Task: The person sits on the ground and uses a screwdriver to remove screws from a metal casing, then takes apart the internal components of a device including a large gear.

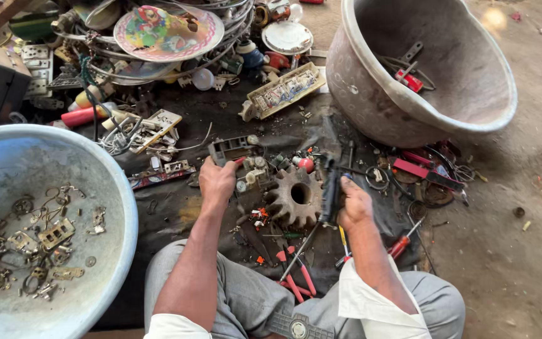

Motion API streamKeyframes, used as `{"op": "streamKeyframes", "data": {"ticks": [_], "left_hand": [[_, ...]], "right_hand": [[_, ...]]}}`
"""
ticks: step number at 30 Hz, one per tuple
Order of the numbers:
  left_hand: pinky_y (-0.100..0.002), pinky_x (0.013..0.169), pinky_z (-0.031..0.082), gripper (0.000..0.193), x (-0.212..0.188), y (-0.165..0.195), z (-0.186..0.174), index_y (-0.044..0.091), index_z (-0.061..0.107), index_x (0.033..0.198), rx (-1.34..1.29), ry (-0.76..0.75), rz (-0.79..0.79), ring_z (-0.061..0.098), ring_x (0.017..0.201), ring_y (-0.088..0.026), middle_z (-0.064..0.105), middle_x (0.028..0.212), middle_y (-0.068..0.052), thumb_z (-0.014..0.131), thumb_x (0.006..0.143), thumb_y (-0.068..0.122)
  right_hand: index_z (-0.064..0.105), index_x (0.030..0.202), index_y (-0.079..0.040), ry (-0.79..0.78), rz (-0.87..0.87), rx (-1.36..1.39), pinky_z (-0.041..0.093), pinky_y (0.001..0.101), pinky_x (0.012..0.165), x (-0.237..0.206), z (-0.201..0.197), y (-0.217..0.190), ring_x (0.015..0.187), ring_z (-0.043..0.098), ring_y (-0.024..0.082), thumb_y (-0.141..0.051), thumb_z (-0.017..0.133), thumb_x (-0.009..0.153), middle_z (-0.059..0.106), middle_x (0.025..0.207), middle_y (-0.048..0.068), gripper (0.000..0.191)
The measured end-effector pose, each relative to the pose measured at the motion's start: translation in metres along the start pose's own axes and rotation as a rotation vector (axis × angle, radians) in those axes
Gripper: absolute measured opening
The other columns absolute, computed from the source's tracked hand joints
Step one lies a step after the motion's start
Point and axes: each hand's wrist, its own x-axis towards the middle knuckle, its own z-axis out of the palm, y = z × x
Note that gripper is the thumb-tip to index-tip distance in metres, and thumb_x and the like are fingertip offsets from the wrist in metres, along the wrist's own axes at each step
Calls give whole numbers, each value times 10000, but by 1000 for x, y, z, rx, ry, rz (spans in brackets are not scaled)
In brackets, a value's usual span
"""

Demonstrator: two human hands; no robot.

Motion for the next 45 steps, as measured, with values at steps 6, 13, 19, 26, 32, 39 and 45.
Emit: {"op": "streamKeyframes", "data": {"ticks": [6,13,19,26,32,39,45], "left_hand": [[-395,773,534,291,-2,10,0,15,640,1004,-52,-3,-124,683,793,-254,715,862,-133,716,766,165],[-316,614,496,336,5,9,-1,27,611,981,-751,62,-73,580,690,-155,648,815,-47,652,656,-49],[-311,557,495,295,6,13,-4,43,600,913,-1108,-32,-242,594,628,-182,645,757,-74,586,640,-68],[-353,543,553,103,-1,16,-6,-22,569,788,-1230,-261,-315,610,610,-216,621,725,-105,583,686,-25],[-377,621,596,167,-18,16,-1,24,616,803,-1152,-333,-416,639,658,-214,647,796,-113,536,673,-43],[-423,613,612,173,-24,4,27,-89,596,907,-1101,-577,-488,650,654,-253,640,814,-173,519,771,-13],[-437,505,532,227,-12,1,16,112,506,975,-774,-452,-609,646,622,-316,626,800,-180,449,804,-25]], "right_hand": [[671,1223,-8,-85,-145,-276,561,314,904,-5,6,13,960,699,152,14,673,904,740,1071,53,320],[660,1254,14,-145,-197,-744,551,305,871,-9,0,8,971,703,167,-36,722,861,762,1075,91,401],[683,1198,-51,690,-709,-1388,544,457,818,-34,23,-31,928,719,373,-214,703,1045,744,1032,203,225],[552,1308,-4,-557,-891,-383,479,402,1158,-108,138,-11,1321,577,228,-31,696,877,616,1365,143,455],[527,1280,6,145,-285,-503,563,391,965,-58,157,-7,1021,625,246,33,734,847,606,1116,123,481],[685,1161,-36,-169,-334,-632,527,336,973,-23,112,65,1046,688,197,-39,762,867,740,1125,79,304],[685,1162,-2,-2,-452,-1087,542,371,886,-8,62,21,944,676,234,-57,710,934,716,1082,148,236]]}}
